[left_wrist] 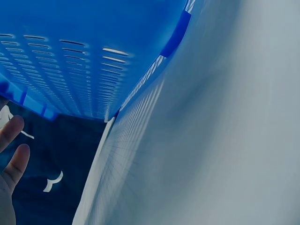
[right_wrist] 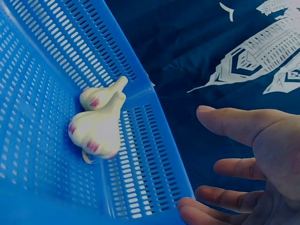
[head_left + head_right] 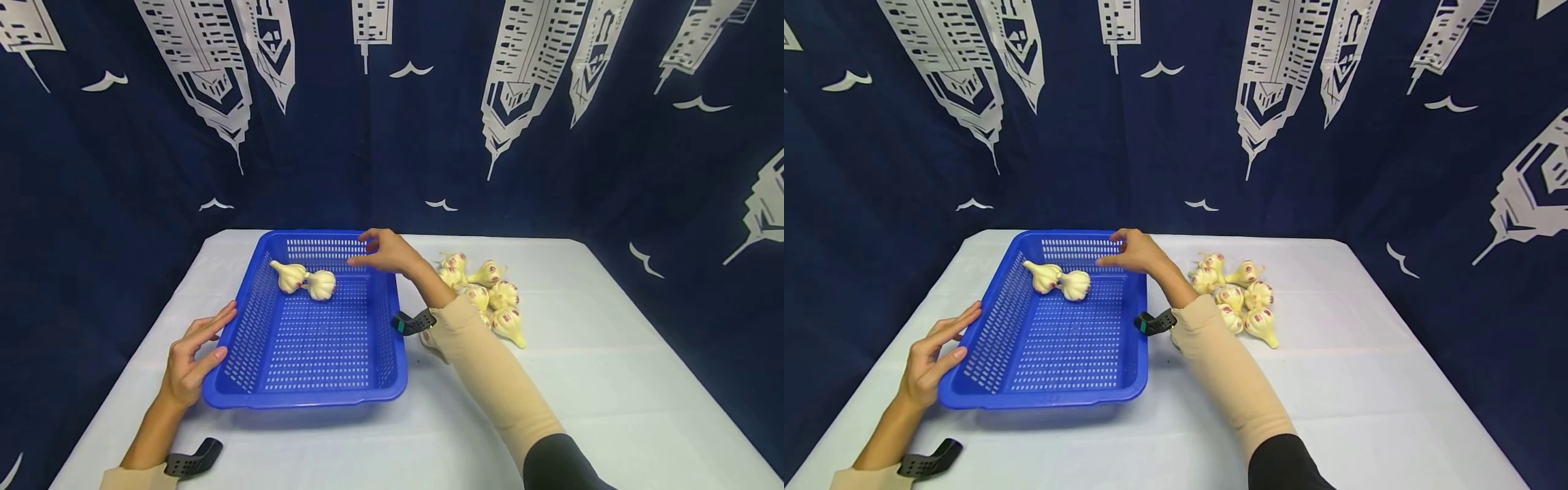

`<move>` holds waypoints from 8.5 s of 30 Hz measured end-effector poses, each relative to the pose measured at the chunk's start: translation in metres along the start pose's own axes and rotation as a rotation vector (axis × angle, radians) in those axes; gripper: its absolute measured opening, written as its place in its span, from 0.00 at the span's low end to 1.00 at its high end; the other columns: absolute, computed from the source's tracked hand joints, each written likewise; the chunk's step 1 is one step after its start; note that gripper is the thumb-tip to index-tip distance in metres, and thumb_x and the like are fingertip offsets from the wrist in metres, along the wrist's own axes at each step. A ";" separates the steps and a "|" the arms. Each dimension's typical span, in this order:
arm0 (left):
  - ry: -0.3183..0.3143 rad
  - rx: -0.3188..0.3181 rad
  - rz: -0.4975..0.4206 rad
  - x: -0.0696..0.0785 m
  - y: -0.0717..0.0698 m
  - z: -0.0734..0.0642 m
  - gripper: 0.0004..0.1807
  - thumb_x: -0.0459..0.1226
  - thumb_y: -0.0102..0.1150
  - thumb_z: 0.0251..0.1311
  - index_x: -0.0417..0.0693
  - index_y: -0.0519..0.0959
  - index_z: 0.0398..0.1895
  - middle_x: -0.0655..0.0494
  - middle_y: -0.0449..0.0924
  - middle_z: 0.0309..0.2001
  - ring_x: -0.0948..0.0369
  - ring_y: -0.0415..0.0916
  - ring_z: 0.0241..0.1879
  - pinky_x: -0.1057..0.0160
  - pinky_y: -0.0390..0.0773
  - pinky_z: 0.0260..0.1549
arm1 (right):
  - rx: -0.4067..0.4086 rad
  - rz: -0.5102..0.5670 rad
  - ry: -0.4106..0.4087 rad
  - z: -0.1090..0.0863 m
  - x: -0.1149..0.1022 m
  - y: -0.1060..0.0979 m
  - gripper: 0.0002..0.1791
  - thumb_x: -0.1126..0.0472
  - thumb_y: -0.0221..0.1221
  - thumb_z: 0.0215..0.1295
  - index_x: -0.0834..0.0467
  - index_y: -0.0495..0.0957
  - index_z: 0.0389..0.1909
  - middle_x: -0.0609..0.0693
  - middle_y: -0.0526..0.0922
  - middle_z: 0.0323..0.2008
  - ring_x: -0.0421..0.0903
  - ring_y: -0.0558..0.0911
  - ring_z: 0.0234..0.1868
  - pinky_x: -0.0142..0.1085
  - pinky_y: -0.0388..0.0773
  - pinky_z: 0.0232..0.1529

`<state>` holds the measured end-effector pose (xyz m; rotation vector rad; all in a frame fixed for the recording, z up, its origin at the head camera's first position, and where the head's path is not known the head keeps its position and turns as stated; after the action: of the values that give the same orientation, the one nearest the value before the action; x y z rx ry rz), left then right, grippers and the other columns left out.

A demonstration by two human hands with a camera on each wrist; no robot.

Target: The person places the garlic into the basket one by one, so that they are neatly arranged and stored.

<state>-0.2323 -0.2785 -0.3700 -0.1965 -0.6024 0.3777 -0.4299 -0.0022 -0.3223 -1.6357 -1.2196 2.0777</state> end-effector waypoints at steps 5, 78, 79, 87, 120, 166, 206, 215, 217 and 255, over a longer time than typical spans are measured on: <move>0.002 0.007 -0.006 -0.001 -0.002 -0.001 0.30 0.22 0.49 0.41 0.25 0.77 0.55 0.38 0.75 0.61 0.59 0.73 0.52 0.68 0.67 0.42 | 0.043 -0.033 -0.003 -0.007 0.004 -0.010 0.37 0.48 0.69 0.56 0.63 0.73 0.63 0.64 0.79 0.55 0.57 0.80 0.53 0.46 0.80 0.48; -0.039 0.007 -0.032 -0.004 0.000 -0.002 0.29 0.22 0.48 0.43 0.25 0.76 0.56 0.42 0.75 0.62 0.60 0.73 0.51 0.69 0.67 0.42 | 0.165 -0.125 -0.135 -0.143 0.105 -0.017 0.28 0.57 0.75 0.50 0.66 0.80 0.50 0.52 0.84 0.37 0.44 0.80 0.34 0.37 0.79 0.37; -0.039 0.007 -0.033 -0.004 0.000 -0.002 0.29 0.22 0.48 0.43 0.24 0.76 0.55 0.42 0.75 0.62 0.60 0.73 0.51 0.69 0.67 0.42 | 0.164 -0.129 -0.129 -0.144 0.106 -0.016 0.29 0.55 0.75 0.49 0.65 0.80 0.50 0.52 0.84 0.37 0.44 0.80 0.34 0.37 0.78 0.37; -0.038 0.005 -0.035 -0.005 0.000 -0.003 0.29 0.21 0.48 0.43 0.24 0.76 0.55 0.42 0.75 0.62 0.60 0.73 0.51 0.69 0.67 0.42 | 0.139 -0.145 -0.108 -0.148 0.108 -0.010 0.31 0.51 0.75 0.50 0.64 0.80 0.52 0.51 0.83 0.37 0.42 0.77 0.32 0.36 0.76 0.35; -0.030 0.006 -0.027 -0.004 -0.001 -0.002 0.29 0.22 0.48 0.43 0.24 0.76 0.55 0.41 0.75 0.62 0.60 0.73 0.51 0.68 0.67 0.42 | 0.199 0.147 -0.189 -0.150 0.092 -0.024 0.39 0.60 0.77 0.46 0.63 0.75 0.61 0.57 0.81 0.50 0.51 0.81 0.40 0.39 0.82 0.39; -0.020 0.005 -0.018 -0.003 0.000 -0.002 0.30 0.22 0.49 0.43 0.25 0.76 0.56 0.40 0.75 0.61 0.60 0.73 0.50 0.68 0.67 0.42 | 0.168 0.179 -0.362 -0.136 0.049 -0.036 0.35 0.71 0.75 0.42 0.65 0.76 0.56 0.56 0.81 0.51 0.48 0.76 0.45 0.35 0.76 0.41; -0.029 0.001 0.019 -0.003 0.001 -0.001 0.30 0.23 0.51 0.44 0.29 0.77 0.57 0.39 0.75 0.61 0.62 0.73 0.50 0.68 0.66 0.41 | 0.175 0.260 -0.360 -0.087 0.013 -0.038 0.35 0.68 0.77 0.43 0.64 0.74 0.55 0.57 0.80 0.48 0.53 0.81 0.44 0.43 0.78 0.46; -0.031 0.000 0.024 -0.002 0.001 -0.001 0.30 0.24 0.51 0.44 0.29 0.77 0.57 0.39 0.75 0.61 0.62 0.73 0.50 0.68 0.66 0.41 | 0.130 0.265 -0.311 -0.069 0.007 -0.025 0.39 0.66 0.76 0.45 0.63 0.73 0.61 0.59 0.77 0.57 0.52 0.81 0.48 0.41 0.80 0.48; -0.034 -0.001 0.027 -0.002 0.001 -0.001 0.30 0.24 0.51 0.44 0.29 0.77 0.57 0.39 0.75 0.61 0.63 0.72 0.50 0.68 0.66 0.41 | 0.104 0.258 -0.294 -0.065 0.006 -0.021 0.39 0.65 0.76 0.46 0.62 0.72 0.62 0.60 0.75 0.60 0.53 0.81 0.49 0.44 0.79 0.50; -0.033 -0.009 0.023 -0.003 0.001 0.000 0.30 0.24 0.51 0.44 0.29 0.77 0.57 0.39 0.75 0.61 0.62 0.73 0.50 0.67 0.66 0.41 | -0.024 -0.017 -0.240 -0.009 -0.023 0.008 0.41 0.52 0.75 0.45 0.66 0.75 0.60 0.56 0.79 0.44 0.49 0.77 0.38 0.35 0.78 0.33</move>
<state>-0.2347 -0.2790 -0.3721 -0.2063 -0.6354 0.4011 -0.4111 -0.0171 -0.3125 -1.4106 -1.3298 2.3091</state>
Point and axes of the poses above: each hand's wrist, its own z-axis towards the middle knuckle, its own y-axis out of the palm, x = y × z, the point moved 10 cm from there along z, towards the middle knuckle
